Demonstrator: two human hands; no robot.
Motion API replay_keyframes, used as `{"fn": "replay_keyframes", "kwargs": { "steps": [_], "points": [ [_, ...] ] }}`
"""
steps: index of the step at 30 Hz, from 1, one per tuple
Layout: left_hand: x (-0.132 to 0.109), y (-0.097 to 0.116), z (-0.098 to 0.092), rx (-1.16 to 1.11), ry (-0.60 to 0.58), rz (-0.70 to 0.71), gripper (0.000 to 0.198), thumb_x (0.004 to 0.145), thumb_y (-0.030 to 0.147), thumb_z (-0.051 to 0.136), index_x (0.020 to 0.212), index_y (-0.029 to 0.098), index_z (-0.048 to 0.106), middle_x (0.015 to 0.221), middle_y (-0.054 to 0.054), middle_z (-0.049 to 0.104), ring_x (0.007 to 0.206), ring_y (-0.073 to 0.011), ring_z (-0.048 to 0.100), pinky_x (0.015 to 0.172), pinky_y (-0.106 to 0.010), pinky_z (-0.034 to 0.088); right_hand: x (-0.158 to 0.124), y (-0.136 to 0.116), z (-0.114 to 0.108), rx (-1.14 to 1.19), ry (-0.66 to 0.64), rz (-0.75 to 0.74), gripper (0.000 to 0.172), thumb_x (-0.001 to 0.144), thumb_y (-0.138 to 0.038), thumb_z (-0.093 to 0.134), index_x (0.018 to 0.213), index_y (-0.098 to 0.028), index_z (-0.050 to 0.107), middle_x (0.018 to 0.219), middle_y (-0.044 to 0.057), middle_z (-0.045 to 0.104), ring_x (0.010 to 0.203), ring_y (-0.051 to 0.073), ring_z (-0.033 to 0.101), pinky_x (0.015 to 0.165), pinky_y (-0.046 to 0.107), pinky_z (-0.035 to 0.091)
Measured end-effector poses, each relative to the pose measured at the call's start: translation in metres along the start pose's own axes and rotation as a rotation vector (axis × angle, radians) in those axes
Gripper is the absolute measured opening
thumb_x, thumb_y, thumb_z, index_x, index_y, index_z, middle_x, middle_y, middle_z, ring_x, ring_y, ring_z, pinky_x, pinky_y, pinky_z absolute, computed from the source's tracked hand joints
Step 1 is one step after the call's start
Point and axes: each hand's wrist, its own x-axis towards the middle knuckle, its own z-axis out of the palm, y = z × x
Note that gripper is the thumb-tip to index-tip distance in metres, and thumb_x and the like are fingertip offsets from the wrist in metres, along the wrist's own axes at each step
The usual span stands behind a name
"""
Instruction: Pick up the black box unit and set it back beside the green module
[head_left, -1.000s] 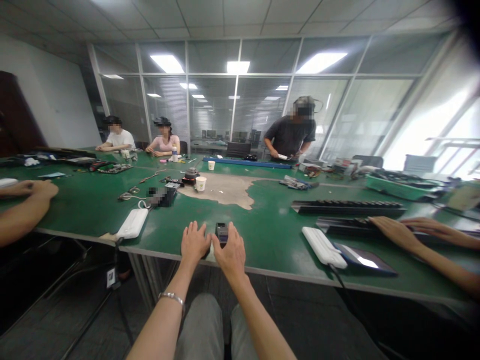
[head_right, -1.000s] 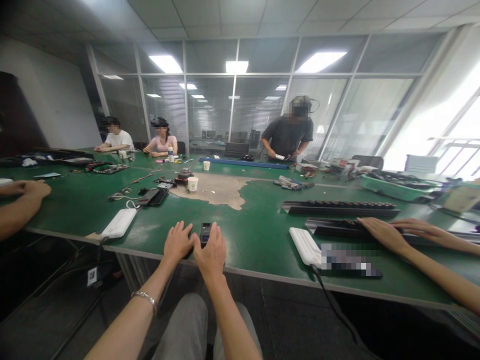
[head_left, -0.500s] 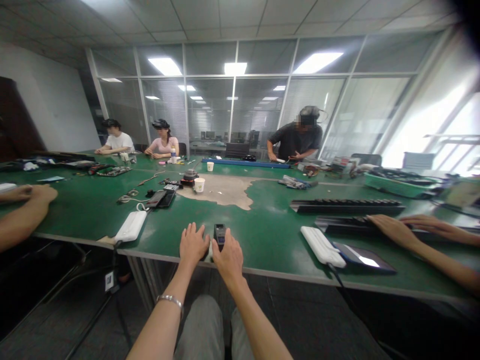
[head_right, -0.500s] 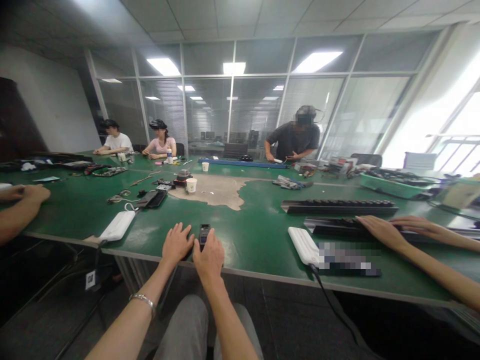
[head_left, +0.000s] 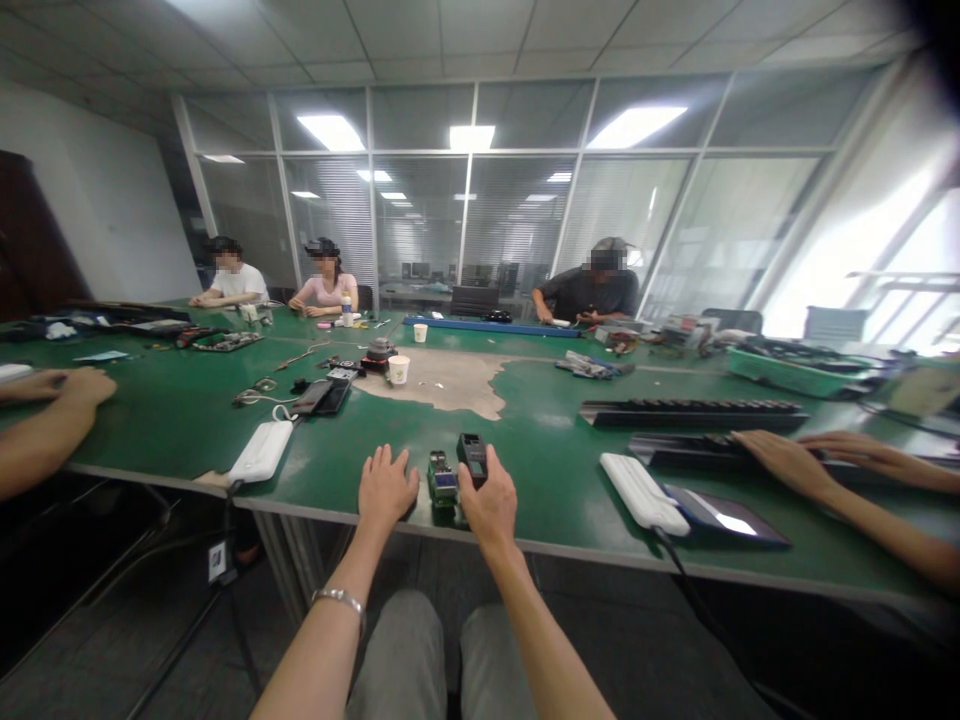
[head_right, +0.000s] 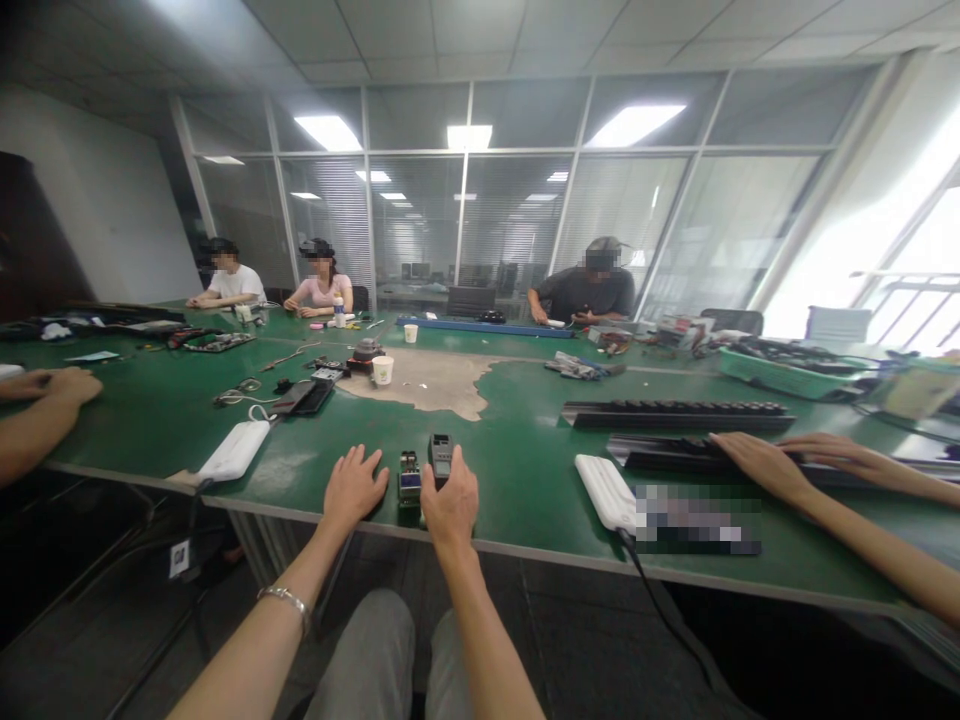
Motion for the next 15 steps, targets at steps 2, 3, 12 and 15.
{"fn": "replay_keyframes", "kwargs": {
  "steps": [2,3,12,15],
  "points": [
    [0.000,0.000,0.000,-0.002,0.005,0.002,0.053,0.093,0.047,0.044,0.139,0.023,0.055,0.152,-0.014,0.044,0.143,-0.0309,0.035,0.117,-0.049,0.024,-0.002,0.013,0.001,-0.021,0.002,-0.011,0.068,0.089,-0.045,0.050,0.141,-0.001,0.047,0.131,0.024,0.060,0.116,0.032,0.058,0.100,0.043,0.044],
    [0.000,0.000,0.000,-0.004,0.004,0.005,0.053,0.094,0.046,0.043,0.139,0.022,0.055,0.152,-0.015,0.044,0.143,-0.0311,0.035,0.117,-0.049,0.024,-0.003,0.018,0.001,-0.029,0.002,-0.020,0.068,0.089,-0.045,0.050,0.141,0.000,0.047,0.131,0.024,0.060,0.117,0.032,0.058,0.100,0.043,0.044],
    [0.000,-0.003,-0.004,-0.109,-0.074,0.043,0.054,0.097,0.044,0.034,0.146,0.027,0.047,0.156,-0.008,0.040,0.147,-0.0283,0.029,0.119,-0.054,0.019,-0.010,0.035,0.007,-0.064,-0.026,-0.062,0.064,0.085,-0.039,0.054,0.138,-0.003,0.051,0.132,0.023,0.059,0.119,0.032,0.056,0.102,0.045,0.043],
    [-0.003,-0.006,-0.011,-0.216,-0.105,0.149,0.055,0.099,0.046,0.028,0.151,0.031,0.037,0.158,-0.001,0.037,0.148,-0.0221,0.026,0.121,-0.051,0.017,-0.012,0.036,0.007,-0.008,0.011,-0.060,0.063,0.087,-0.040,0.050,0.139,-0.004,0.050,0.138,0.022,0.054,0.126,0.031,0.051,0.107,0.046,0.039]
  ]
}}
